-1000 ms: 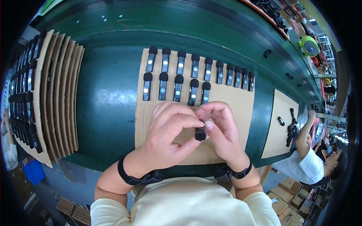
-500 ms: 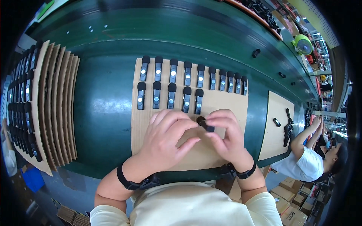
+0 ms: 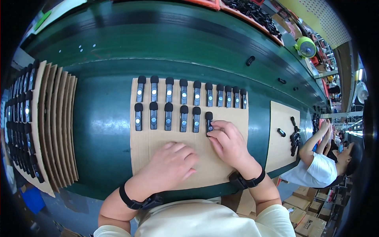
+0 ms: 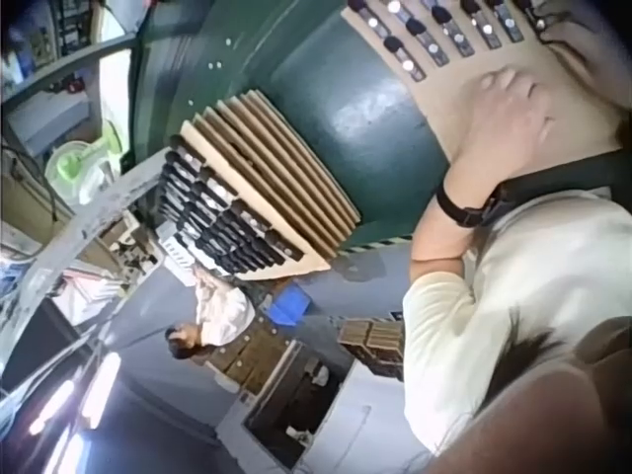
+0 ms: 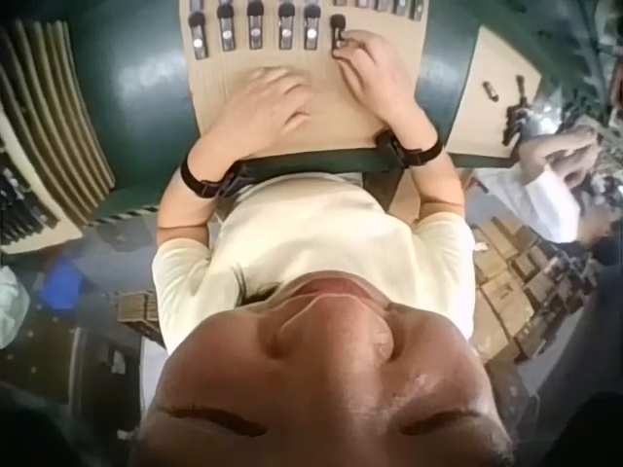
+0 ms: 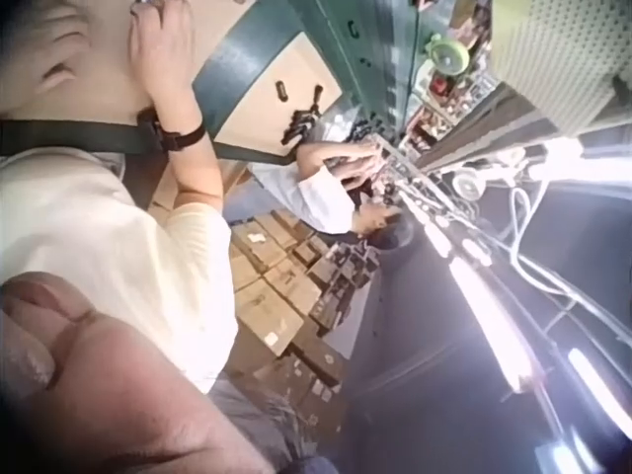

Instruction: Assembling and organizing small black electronic components onto a designated workspace.

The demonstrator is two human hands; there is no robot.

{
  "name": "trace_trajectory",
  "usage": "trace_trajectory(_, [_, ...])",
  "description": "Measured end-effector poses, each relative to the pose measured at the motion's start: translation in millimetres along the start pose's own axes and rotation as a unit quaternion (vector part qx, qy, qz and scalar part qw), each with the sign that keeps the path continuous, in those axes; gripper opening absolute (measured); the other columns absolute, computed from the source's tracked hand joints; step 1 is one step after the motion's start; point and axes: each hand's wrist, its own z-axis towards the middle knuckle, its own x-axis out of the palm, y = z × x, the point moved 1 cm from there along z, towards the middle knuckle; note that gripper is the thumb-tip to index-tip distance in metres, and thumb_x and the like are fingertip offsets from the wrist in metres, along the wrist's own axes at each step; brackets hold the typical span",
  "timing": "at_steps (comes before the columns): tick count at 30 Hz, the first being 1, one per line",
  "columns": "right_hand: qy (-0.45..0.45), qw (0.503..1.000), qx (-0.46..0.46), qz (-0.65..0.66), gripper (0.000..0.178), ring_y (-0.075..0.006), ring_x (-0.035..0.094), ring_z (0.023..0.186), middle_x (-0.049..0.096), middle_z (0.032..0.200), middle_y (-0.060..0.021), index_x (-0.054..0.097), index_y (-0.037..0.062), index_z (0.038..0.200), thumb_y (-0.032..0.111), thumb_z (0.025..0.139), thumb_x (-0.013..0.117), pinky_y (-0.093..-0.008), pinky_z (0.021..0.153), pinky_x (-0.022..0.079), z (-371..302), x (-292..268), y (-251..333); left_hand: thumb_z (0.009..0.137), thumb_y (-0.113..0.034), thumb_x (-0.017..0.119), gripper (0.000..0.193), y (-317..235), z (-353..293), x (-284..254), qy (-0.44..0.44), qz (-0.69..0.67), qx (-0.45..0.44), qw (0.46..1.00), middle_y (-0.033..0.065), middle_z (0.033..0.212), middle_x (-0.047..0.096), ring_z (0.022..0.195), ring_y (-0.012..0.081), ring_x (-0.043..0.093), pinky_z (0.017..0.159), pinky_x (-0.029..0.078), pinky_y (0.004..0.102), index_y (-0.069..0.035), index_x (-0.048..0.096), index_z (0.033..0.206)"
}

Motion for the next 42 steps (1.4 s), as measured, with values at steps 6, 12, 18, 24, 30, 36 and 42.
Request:
trace_trajectory(6, [-0.019,0.999,0.029,-0.013,0.031,-0.0313,0.061,0.101,0.059,0.116,-0.0139,0.062,0.0059,0.101,-0.001,0.073,0.073,-0.0396,0.082,0.052,6.8,0.9,-0.7,0.076,-0.023,0.075,0.031,-2.2,2.2,0.5,0.016,-0.003,-0.006,1.0,0.0036,0.102,0.065,0.099,0.0247,0.061,0.087,0.047,0.0385,-0.011,0.065,0.103])
trace_trajectory(12, [-0.034,0.998,0.024,0.043,0.032,-0.0329,0.06,0.104,0.059,0.117,-0.0146,0.062,0.0056,0.106,0.001,0.075,0.073,-0.0394,0.087,0.051,16.4,-26.7,-11.9,0.077,-0.023,0.075,0.031,-3.5,2.6,0.3,0.005,0.002,-0.005,1.0,0.0051,0.102,0.066,0.098,0.0255,0.062,0.087,0.048,0.0396,-0.011,0.065,0.103])
trace_trajectory(18, [-0.029,0.999,0.029,-0.019,0.035,-0.0353,0.057,0.11,0.057,0.119,-0.0166,0.06,0.006,0.11,0.004,0.077,0.072,-0.0409,0.094,0.048,47.7,-70.0,-69.8,0.077,-0.023,0.076,0.03,0.5,1.4,2.4,-0.009,-0.003,-0.012,1.0,0.0067,0.098,0.067,0.095,0.0265,0.063,0.086,0.048,0.0397,-0.01,0.065,0.102])
trace_trajectory(24, [-0.01,0.993,0.053,-0.101,0.034,-0.0349,0.053,0.116,0.057,0.121,-0.0151,0.06,0.0069,0.113,0.007,0.081,0.069,-0.0404,0.099,0.045,95.4,-87.6,-153.5,0.075,-0.022,0.077,0.029,-3.3,5.6,-2.7,-0.002,0.002,-0.014,1.0,0.0073,0.094,0.068,0.092,0.0275,0.063,0.084,0.049,0.0395,-0.01,0.067,0.099])
trace_trajectory(30, [0.022,0.973,0.073,-0.217,0.031,-0.0333,0.055,0.115,0.059,0.12,-0.0127,0.063,0.0114,0.113,0.008,0.082,0.064,-0.0417,0.098,0.046,139.5,-66.1,-214.6,0.076,-0.02,0.076,0.028,-3.4,8.5,-0.4,-0.004,0.001,-0.006,1.0,0.0078,0.095,0.067,0.093,0.0271,0.063,0.084,0.048,0.0392,-0.009,0.066,0.1])
trace_trajectory(36, [0.104,0.958,0.167,-0.209,0.025,-0.0309,0.059,0.109,0.063,0.113,-0.0116,0.064,0.0121,0.109,0.009,0.086,0.056,-0.0431,0.093,0.048,148.2,-66.1,-220.0,0.076,-0.019,0.076,0.027,-8.9,12.8,0.7,-0.005,0.01,-0.007,1.0,0.0081,0.097,0.068,0.092,0.0273,0.064,0.084,0.049,0.0397,-0.008,0.066,0.098])
trace_trajectory(42, [-0.054,0.995,0.053,-0.062,0.02,-0.0321,0.061,0.097,0.061,0.101,-0.0128,0.062,0.0074,0.102,0.012,0.083,0.065,-0.0415,0.085,0.05,120.1,-82.3,-163.6,0.073,-0.012,0.077,0.028,-5.6,8.0,-1.9,-0.055,0.005,-0.008,0.998,0.0097,0.096,0.068,0.09,0.0302,0.063,0.084,0.049,0.0389,-0.006,0.067,0.098])
